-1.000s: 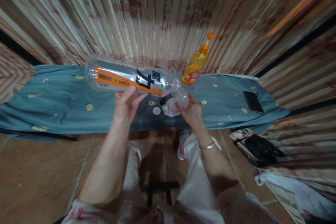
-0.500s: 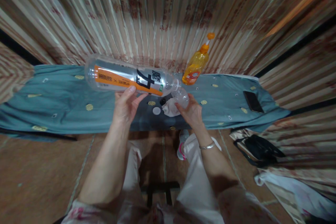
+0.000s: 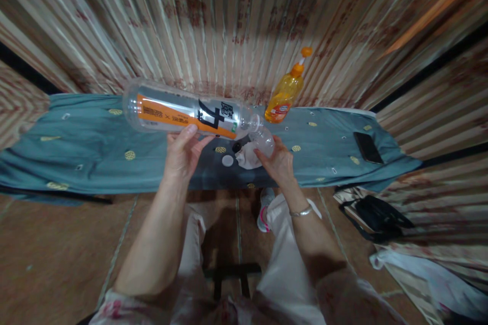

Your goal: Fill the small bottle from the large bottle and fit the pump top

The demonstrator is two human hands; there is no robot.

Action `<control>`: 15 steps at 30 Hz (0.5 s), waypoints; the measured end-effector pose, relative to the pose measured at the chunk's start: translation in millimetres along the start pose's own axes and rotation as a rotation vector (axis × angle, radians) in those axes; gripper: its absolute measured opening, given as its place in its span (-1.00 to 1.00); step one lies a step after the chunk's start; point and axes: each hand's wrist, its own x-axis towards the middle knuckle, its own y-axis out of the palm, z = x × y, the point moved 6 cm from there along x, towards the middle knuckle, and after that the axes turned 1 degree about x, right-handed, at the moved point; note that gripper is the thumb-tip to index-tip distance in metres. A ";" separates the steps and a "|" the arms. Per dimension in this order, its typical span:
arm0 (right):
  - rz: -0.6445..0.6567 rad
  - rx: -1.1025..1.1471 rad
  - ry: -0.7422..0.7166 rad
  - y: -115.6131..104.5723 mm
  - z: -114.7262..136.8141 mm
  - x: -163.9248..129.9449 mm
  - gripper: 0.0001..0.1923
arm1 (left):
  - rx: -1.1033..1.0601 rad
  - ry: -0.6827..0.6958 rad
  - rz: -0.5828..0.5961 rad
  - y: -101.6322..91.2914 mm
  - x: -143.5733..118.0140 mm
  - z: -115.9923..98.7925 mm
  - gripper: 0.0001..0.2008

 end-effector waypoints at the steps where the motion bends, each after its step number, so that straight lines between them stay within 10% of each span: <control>1: 0.003 0.001 0.003 0.0 0.1 0.0 -0.34 | 0.002 0.000 -0.004 0.1 0.0 -0.2 -0.58; 15: 0.031 -0.010 0.013 -1.7 2.5 1.2 -0.34 | 0.020 -0.003 -0.008 -1.0 -0.4 0.4 -0.56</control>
